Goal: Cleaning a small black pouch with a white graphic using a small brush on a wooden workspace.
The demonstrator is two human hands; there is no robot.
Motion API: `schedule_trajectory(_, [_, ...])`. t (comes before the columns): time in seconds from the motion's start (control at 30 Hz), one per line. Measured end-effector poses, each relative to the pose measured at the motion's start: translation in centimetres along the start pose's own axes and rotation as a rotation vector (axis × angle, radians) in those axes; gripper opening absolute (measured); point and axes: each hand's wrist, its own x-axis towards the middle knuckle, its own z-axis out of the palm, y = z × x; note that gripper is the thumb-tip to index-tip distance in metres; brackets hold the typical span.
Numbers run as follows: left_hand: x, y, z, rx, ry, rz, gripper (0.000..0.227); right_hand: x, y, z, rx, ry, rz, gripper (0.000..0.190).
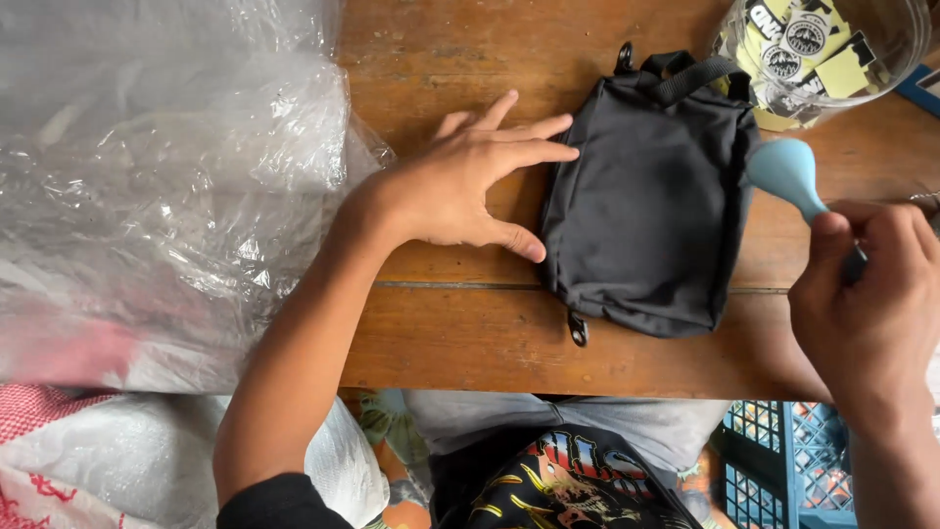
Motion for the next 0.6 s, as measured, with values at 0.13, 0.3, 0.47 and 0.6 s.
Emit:
schedule_trajectory(0.13, [0.6, 0.2, 1.2, 0.048, 0.005, -0.044, 0.099, 2.1, -3.1, -1.1, 0.133, -0.092, 0.024, 0.018])
schedule_trajectory(0.3, [1.2, 2.7, 2.0, -0.082, 0.013, 0.035, 0.121, 3.9, -6.1, -0.6, 0.241, -0.338, -0.190, 0.017])
schedule_trajectory(0.47, [1.3, 2.3, 2.6, 0.038, -0.039, 0.022, 0.140, 5.4, -2.6, 0.4, -0.008, -0.240, -0.281, 0.007])
schedule_trajectory(0.6, [1.3, 1.3, 1.9, 0.006, -0.226, 0.031, 0.157, 7.8, 0.3, 0.2, -0.155, -0.116, -0.394, 0.007])
